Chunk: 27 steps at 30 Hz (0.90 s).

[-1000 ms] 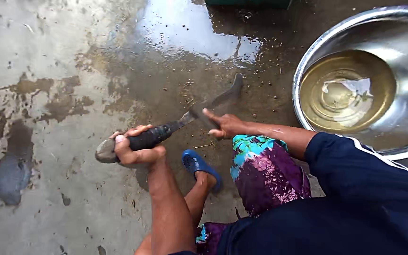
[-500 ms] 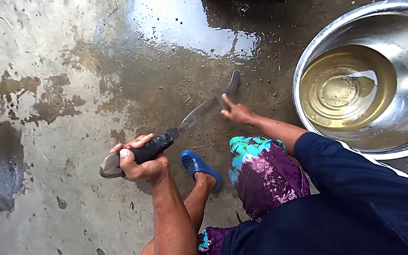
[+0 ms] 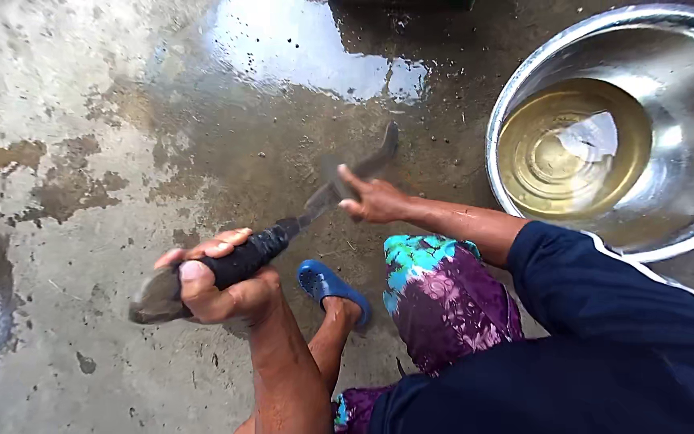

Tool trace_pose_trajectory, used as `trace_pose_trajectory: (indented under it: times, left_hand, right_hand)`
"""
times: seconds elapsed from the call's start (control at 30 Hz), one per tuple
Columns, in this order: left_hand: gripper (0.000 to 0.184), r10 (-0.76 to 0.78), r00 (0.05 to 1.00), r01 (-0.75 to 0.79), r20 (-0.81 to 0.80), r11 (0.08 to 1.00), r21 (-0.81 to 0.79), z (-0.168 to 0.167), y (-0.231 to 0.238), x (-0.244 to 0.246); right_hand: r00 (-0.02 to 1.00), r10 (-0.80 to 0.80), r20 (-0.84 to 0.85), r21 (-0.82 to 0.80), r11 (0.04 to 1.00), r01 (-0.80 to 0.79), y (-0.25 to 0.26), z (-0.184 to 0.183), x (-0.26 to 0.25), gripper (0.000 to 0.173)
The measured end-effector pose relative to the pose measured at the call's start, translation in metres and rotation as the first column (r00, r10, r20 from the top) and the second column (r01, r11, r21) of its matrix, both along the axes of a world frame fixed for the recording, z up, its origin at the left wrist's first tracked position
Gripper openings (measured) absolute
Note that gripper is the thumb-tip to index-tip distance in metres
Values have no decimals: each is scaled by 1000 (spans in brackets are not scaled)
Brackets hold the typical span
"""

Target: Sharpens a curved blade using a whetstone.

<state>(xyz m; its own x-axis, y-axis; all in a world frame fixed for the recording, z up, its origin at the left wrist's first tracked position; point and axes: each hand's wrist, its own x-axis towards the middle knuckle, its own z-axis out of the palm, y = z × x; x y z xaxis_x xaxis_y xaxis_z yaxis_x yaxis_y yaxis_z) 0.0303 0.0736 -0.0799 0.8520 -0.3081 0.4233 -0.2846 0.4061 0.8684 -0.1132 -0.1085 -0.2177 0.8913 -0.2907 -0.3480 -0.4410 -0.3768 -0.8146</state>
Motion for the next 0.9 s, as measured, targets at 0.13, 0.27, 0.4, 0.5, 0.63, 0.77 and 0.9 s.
trace_pose_trajectory:
  times: [0.13, 0.27, 0.4, 0.5, 0.63, 0.77, 0.9]
  left_hand:
    - [19, -16, 1000, 16, -6, 999, 30, 8, -4, -2]
    - [21, -57, 998, 57, -5, 998, 21, 0, 6, 11]
    - [23, -148, 989, 149, -24, 989, 6, 3, 8, 14]
    - [25, -221, 975, 221, -1, 975, -17, -1, 10, 20]
    - [27, -227, 974, 227, 12, 974, -1, -7, 18, 41]
    - [28, -266, 964, 266, -7, 964, 2, -10, 18, 46]
    - [29, -311, 950, 311, 9, 951, 3, -5, 17, 45]
  right_hand:
    - [993, 54, 101, -29, 998, -51, 1, -1, -5, 78]
    - [936, -211, -282, 29, 973, 228, -41, -80, -11, 78]
    - [1000, -23, -16, 41, 999, 24, -3, -45, -33, 80]
    - [975, -119, -187, -1, 993, 121, -45, -84, -11, 75]
    - [926, -225, -305, -39, 974, 224, -78, -114, -5, 77]
    - [977, -77, -198, -35, 997, 71, -42, -102, -30, 77]
    - [911, -268, -315, -122, 963, 241, -110, -138, 7, 75]
